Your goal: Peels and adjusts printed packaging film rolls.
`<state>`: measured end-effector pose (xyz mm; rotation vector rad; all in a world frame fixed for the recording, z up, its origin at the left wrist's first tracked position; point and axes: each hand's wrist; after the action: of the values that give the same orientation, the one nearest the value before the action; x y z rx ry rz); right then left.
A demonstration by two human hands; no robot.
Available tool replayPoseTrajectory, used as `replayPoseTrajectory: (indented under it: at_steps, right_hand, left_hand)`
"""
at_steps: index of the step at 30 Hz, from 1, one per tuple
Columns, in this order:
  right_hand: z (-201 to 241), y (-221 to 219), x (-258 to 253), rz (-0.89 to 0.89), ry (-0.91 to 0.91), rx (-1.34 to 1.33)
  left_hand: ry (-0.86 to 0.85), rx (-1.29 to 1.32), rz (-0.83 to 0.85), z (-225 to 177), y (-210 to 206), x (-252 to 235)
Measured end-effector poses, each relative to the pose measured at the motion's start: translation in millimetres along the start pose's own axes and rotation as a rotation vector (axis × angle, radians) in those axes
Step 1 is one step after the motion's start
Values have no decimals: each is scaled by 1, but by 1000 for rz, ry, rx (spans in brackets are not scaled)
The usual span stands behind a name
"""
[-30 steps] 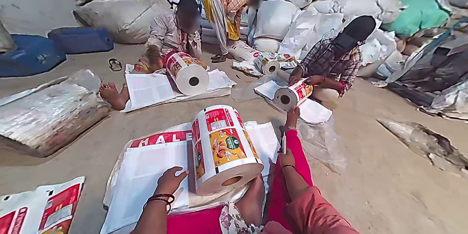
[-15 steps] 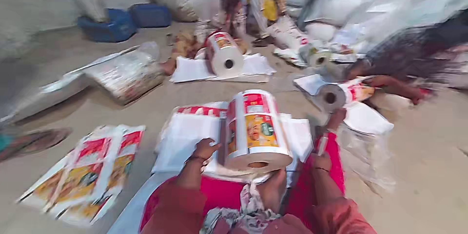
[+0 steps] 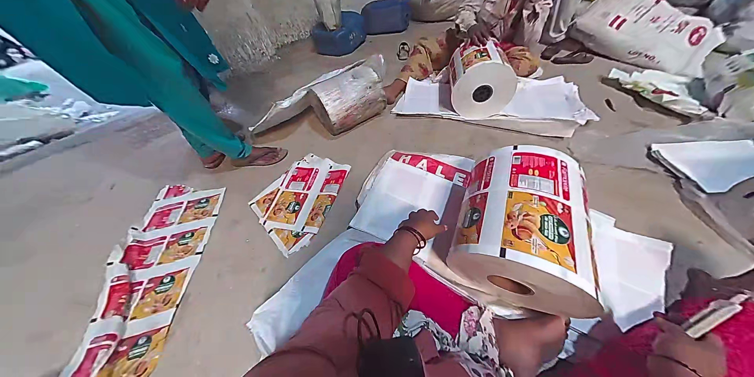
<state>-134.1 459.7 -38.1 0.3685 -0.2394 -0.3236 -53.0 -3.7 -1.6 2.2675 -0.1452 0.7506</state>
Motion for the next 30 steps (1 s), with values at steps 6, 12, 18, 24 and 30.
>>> replayPoseTrajectory:
  at_steps: [6, 12, 18, 24, 30]
  right_hand:
    - [-13, 1, -19, 30, 20, -206]
    - [-6, -3, -18, 58, -5, -248]
    - [14, -3, -5, 92, -98, -181]
    - [3, -6, -21, 123, -123, -105]
    - [2, -4, -4, 279, -123, 129]
  left_hand:
    - [-13, -13, -11, 1, -7, -7]
    - [-51, -47, -22, -1, -9, -8]
    - [-58, -35, -32, 4, -13, -10]
    - [-118, -37, -101, 9, -20, -10]
    - [-88, -146, -157, 9, -29, -4]
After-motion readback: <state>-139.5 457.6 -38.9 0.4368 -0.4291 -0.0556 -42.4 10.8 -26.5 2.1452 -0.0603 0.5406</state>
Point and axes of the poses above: each hand's wrist, its own x-axis away from the middle knuckle, its own y-axis out of the back of the hand, z = x × y, and after that the axes turned 11 degrees about z, right-handed
